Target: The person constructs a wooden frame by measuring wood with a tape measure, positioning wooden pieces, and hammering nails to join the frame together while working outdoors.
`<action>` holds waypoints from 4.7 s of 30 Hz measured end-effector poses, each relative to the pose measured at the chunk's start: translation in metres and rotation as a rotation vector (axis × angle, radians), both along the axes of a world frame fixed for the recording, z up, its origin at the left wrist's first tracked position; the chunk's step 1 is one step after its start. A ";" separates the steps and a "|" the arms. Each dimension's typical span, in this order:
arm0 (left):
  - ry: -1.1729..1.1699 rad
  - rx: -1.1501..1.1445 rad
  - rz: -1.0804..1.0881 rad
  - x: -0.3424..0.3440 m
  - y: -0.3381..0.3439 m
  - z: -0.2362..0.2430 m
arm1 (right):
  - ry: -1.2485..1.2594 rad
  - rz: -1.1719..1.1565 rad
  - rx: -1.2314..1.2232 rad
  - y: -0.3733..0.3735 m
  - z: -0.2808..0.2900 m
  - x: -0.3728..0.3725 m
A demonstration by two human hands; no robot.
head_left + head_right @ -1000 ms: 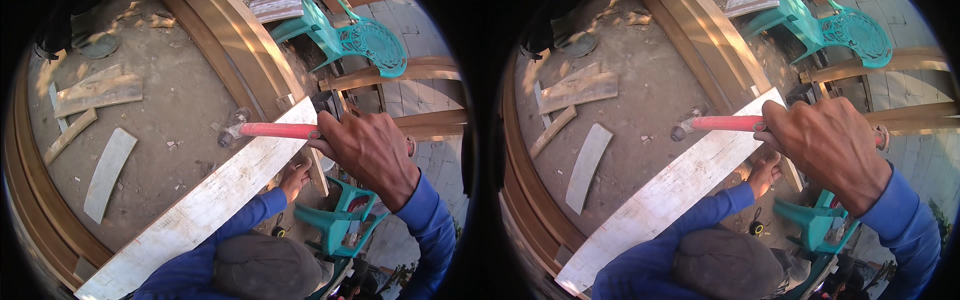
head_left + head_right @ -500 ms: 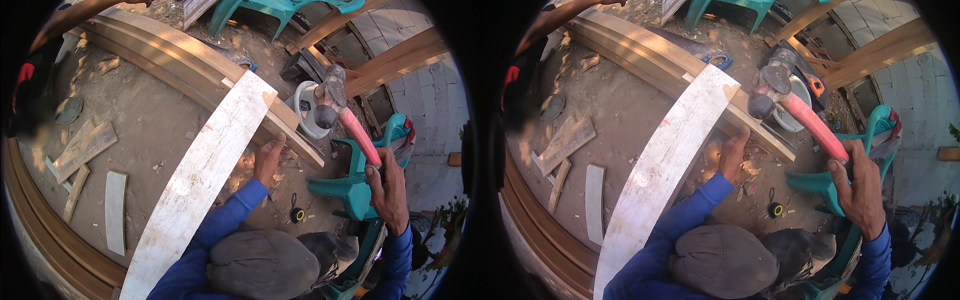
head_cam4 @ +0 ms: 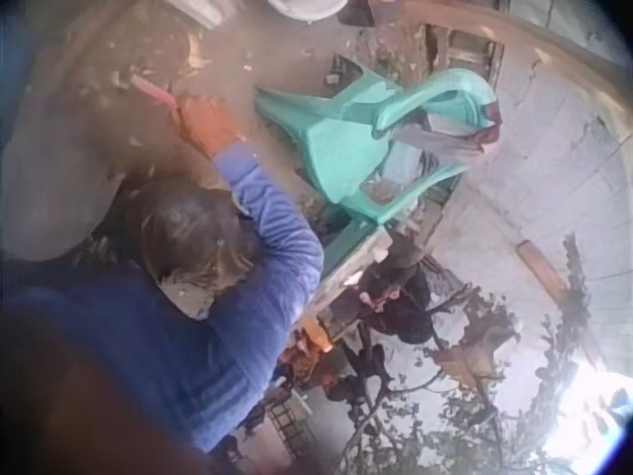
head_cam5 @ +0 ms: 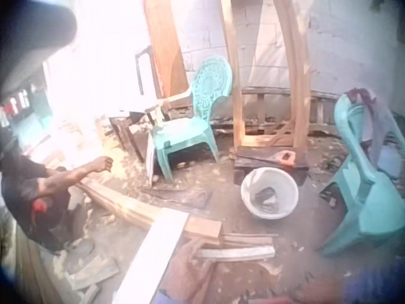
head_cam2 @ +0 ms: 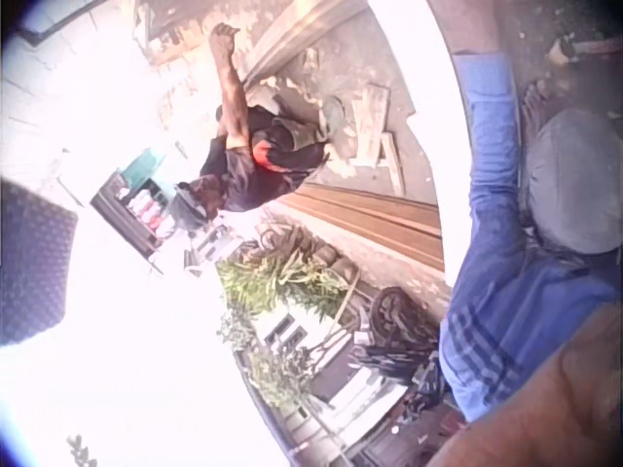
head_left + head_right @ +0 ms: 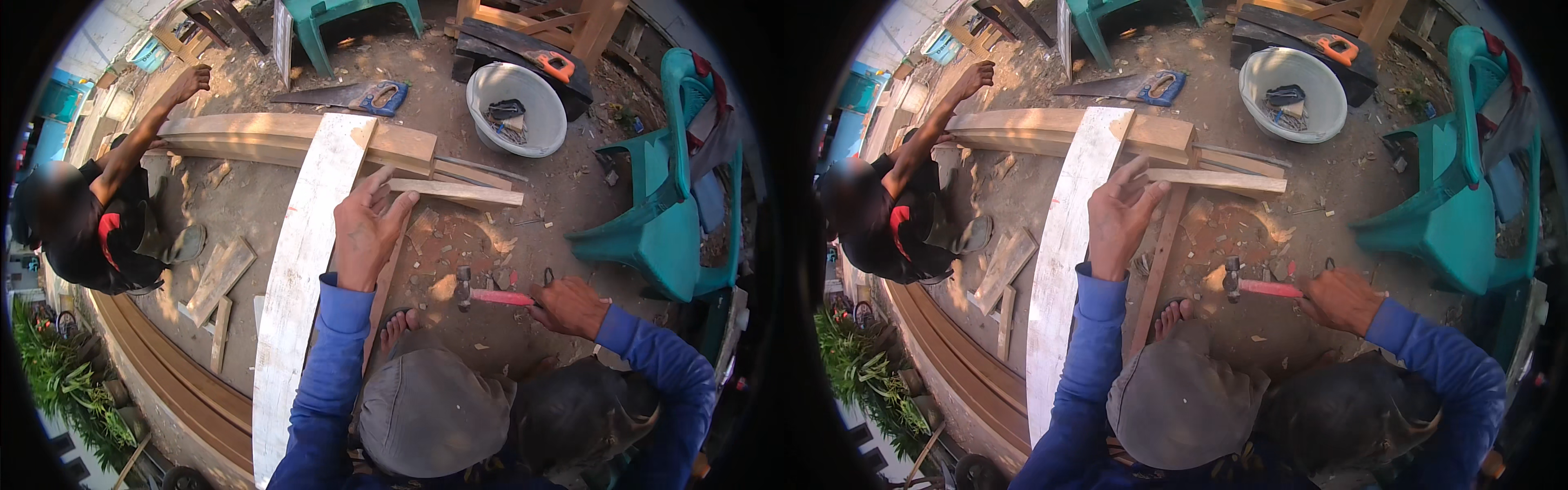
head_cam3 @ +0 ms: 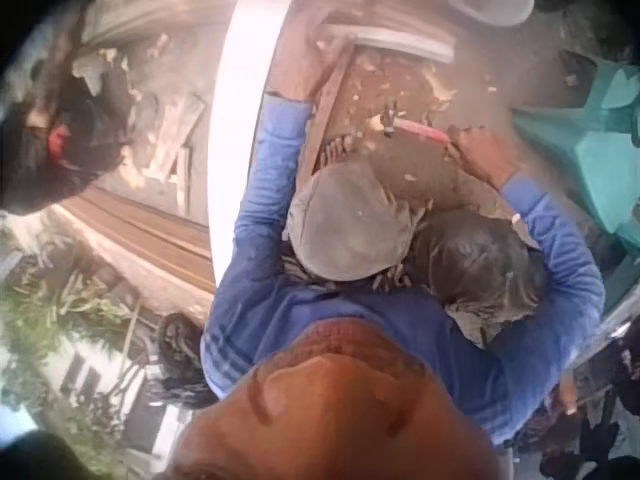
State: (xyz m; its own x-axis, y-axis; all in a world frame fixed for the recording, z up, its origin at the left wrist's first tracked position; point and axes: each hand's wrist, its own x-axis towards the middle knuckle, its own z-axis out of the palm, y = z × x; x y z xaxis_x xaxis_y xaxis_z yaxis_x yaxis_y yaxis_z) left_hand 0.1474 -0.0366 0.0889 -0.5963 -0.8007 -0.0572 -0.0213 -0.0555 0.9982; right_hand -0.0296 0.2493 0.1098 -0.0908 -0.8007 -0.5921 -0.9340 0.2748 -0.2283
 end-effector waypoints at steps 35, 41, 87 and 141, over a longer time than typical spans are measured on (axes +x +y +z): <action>0.336 0.672 0.229 0.041 -0.044 -0.170 | -0.685 -0.548 -0.272 -0.089 -0.065 0.004; 0.768 0.500 0.162 0.024 -0.063 -0.124 | -0.448 -0.391 -0.718 -0.104 -0.021 -0.022; 0.780 0.424 0.188 0.003 -0.072 -0.124 | 0.226 -0.426 -1.029 -0.101 -0.020 -0.024; 0.562 0.534 0.425 -0.022 -0.060 -0.127 | -0.056 -0.292 -0.685 -0.112 -0.009 -0.057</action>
